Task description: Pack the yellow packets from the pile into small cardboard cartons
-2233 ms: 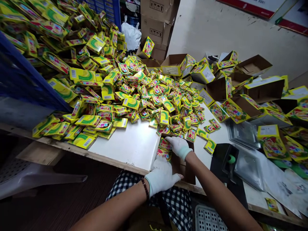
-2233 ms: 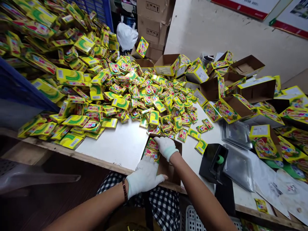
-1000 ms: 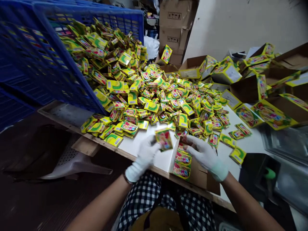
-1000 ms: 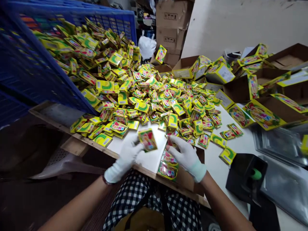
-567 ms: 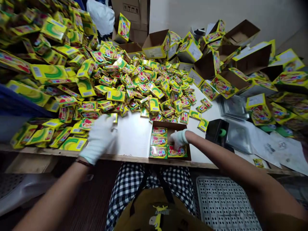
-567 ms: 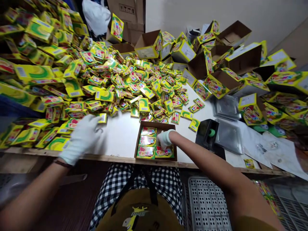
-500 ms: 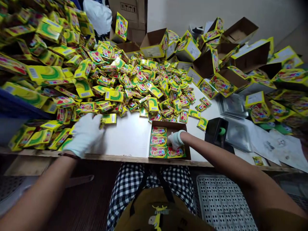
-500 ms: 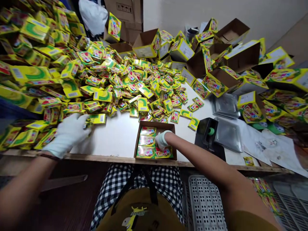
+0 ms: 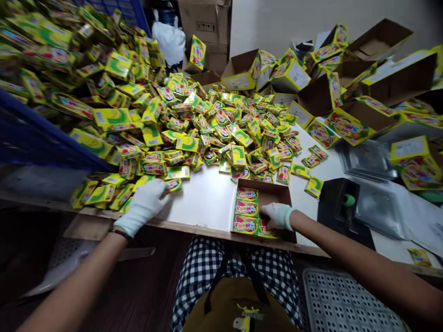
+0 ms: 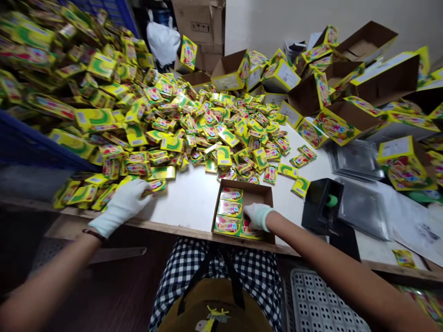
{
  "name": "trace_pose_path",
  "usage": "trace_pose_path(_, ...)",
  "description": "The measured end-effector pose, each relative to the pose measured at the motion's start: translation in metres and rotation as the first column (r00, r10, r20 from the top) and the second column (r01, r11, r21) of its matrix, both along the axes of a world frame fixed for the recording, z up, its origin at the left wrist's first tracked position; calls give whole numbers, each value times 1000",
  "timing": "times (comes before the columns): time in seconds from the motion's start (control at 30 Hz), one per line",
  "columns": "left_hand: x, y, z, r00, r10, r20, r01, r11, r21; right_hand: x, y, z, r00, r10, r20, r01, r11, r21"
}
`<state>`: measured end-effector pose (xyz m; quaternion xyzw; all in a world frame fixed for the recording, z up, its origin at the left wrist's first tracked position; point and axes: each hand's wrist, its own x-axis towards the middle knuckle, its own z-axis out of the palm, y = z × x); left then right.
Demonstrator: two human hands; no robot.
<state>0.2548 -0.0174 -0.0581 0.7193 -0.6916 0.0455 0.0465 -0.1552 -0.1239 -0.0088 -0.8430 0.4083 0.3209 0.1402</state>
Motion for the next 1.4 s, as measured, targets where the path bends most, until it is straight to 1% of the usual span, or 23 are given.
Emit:
trace_pose_path(0.1,-29,-3,10,998,27,-56,-30,998,-57,12,-7,30,987,-5,159,20,996,-92)
trace_pose_path(0.2,-38,-12,13,990,139,-24,-138,989,54,24,-7,53,952,39,303,13,986,-167)
trace_pose_path(0.27,-39,-15,13,981,190,-33,-185,975,122,28,-4,57,928,58,369,-1,988,-152)
trace_pose_path(0.33,-45,-12,16,982,180,-61,-171,977,125,30,-1,54,892,72,446,-17,992,-125)
trace_pose_path(0.37,-52,-9,20,988,134,-79,-126,987,98,32,1,51,863,82,499,-21,992,-125)
trace_pose_path(0.43,-79,-3,30,993,-43,-111,43,999,0,38,4,50,781,132,611,-37,985,-166)
trace_pose_path(0.5,-117,1,43,958,-269,-100,252,956,-150,48,7,58,720,208,662,-67,970,-232)
trace_pose_path(0.53,-138,1,50,931,-356,-80,332,918,-217,53,7,65,726,239,645,-101,964,-244)
trace_pose_path(0.6,-173,1,61,879,-474,-60,436,848,-301,61,6,83,804,267,531,-192,962,-194)
trace_pose_path(0.67,-190,0,65,828,-551,-106,485,798,-356,61,-1,98,896,253,364,-239,967,-84)
trace_pose_path(0.73,-180,-3,61,808,-558,-188,448,790,-419,53,-11,106,958,213,192,-211,977,-27)
trace_pose_path(0.77,-166,-6,57,819,-526,-230,392,806,-444,46,-15,107,978,185,98,-183,983,-31)
trace_pose_path(0.8,-145,-9,51,854,-449,-264,292,833,-470,39,-19,104,988,156,1,-156,987,-49)
trace_pose_path(0.87,-93,-15,36,929,-229,-289,77,888,-454,28,-26,94,983,97,-156,-112,989,-93)
trace_pose_path(0.93,-36,-18,24,963,89,-254,-185,905,-383,24,-31,77,972,59,-228,-85,991,-106)
trace_pose_path(0.97,-9,-17,19,936,267,-228,-330,890,-315,24,-33,68,970,50,-237,-75,992,-100)
trace_pose_path(1.0,13,-16,15,879,429,-206,-469,856,-218,25,-35,59,971,47,-234,-70,994,-90)
trace_pose_path(1.07,46,-14,10,775,610,-165,-612,790,48,27,-37,43,974,44,-221,-62,995,-73)
trace_pose_path(1.13,60,-13,7,735,665,-133,-629,741,234,27,-38,30,979,38,-198,-53,996,-71)
trace_pose_path(1.17,63,-13,6,737,665,-120,-621,737,268,25,-38,25,982,32,-187,-47,996,-74)
trace_pose_path(1.3,51,-18,5,781,622,-54,-594,766,245,14,-30,9,991,9,-134,-26,992,-122)
trace_pose_path(1.37,37,-16,6,794,599,-100,-565,789,239,8,-26,5,995,10,-98,-24,988,-150)
trace_pose_path(1.4,29,-14,6,791,587,-174,-547,805,229,6,-25,4,997,12,-80,-25,987,-160)
